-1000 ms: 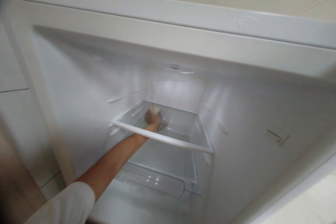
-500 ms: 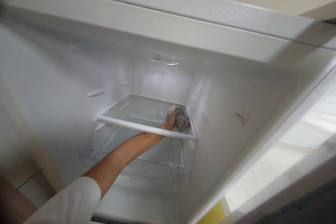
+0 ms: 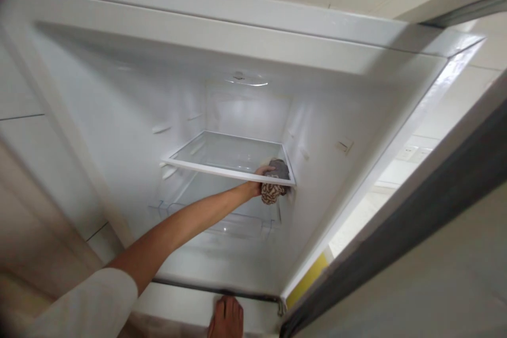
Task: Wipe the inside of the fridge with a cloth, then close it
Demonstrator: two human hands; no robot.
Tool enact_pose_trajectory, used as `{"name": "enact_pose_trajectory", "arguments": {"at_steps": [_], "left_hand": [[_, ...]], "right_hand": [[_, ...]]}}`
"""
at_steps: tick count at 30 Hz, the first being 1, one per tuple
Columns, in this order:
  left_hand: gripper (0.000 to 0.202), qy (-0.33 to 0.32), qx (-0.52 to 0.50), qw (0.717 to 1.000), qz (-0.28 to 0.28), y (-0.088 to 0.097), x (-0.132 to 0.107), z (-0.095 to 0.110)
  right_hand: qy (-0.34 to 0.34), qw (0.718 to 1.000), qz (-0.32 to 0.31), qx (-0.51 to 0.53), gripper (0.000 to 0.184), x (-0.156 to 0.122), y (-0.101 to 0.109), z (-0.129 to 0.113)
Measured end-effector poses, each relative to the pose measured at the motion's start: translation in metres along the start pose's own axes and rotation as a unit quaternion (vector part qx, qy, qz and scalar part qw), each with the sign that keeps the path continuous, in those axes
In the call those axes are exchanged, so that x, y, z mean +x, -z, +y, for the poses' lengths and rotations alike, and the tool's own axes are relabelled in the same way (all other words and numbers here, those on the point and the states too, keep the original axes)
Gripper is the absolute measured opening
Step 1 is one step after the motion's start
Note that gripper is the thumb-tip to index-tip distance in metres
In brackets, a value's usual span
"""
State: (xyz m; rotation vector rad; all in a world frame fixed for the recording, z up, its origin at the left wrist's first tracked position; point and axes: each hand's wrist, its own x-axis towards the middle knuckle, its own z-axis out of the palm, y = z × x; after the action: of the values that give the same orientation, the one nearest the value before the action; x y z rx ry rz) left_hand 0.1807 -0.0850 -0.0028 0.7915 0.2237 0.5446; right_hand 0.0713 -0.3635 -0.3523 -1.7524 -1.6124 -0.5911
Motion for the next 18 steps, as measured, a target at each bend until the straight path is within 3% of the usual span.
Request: {"name": "enact_pose_trajectory", "arguments": {"at_steps": [7,13,18], "left_hand": [[0.035,0.028,-0.051,0.998,0.015,-0.016,-0.043,-0.022],[0.035,-0.081,-0.121,0.987,0.063,-0.026,-0.054,-0.023],[0.03,-0.185,-0.159,0.959,0.148,-0.001,-0.059,0.004]], "right_hand": [[-0.017,0.999,0.01,0.03,0.021,0.008,0.01,-0.004],[0.004,1.0,0.003,0.012,0.023,0.016,0.023,-0.001],[0.022,1.0,0.006,0.02,0.019,0.013,0.021,0.004]]}}
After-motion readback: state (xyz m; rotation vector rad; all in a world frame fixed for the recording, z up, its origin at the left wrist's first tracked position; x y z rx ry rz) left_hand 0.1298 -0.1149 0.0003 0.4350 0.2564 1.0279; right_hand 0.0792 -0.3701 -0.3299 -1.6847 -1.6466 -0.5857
